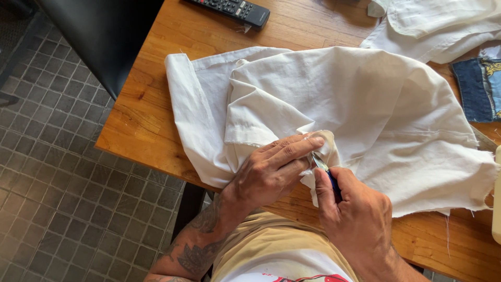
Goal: Trimming loose threads and excess fabric from a white garment using small scissors
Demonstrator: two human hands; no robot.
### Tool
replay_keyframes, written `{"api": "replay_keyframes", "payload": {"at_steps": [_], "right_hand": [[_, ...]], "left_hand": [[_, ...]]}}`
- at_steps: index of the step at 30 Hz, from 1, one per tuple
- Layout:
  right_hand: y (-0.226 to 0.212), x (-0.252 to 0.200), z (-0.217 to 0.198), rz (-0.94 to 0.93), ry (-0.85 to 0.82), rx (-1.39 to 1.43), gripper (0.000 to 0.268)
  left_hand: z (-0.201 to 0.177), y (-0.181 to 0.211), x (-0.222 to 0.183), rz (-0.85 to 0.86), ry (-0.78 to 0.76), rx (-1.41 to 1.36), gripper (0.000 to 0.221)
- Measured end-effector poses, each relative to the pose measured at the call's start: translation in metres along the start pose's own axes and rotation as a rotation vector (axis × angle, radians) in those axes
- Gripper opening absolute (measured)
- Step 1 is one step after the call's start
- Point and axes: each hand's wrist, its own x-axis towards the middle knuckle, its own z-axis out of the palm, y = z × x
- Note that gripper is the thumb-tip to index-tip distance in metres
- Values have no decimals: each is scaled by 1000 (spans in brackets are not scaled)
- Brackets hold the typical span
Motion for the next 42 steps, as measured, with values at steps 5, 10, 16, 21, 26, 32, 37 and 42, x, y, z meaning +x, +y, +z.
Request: {"api": "replay_keyframes", "payload": {"at_steps": [5, 10, 16, 21, 26, 32, 37, 42], "right_hand": [[3, 1, 3, -34, 3, 2, 28], [5, 2, 4, -45, 19, 16, 26], [6, 3, 0, -34, 16, 19, 27], [6, 1, -5, 27, -29, -7, 27], [6, 1, -1, 10, -17, -29, 28], [8, 0, 6, -11, 6, -75, 28], [11, 0, 8, -53, 45, -126, 30], [9, -1, 6, -38, 34, -121, 28]], "left_hand": [[0, -1, 0, 1, -12, -19, 26], [0, 1, 3, -4, -16, -27, 27], [1, -2, 2, -4, -23, -32, 26], [2, -3, -1, -9, -58, -56, 23], [1, 0, 7, -7, -45, -57, 24], [1, 2, 7, -10, -61, -36, 25], [3, 1, 5, -12, -67, -39, 25], [4, 0, 5, -20, -81, -30, 26]]}}
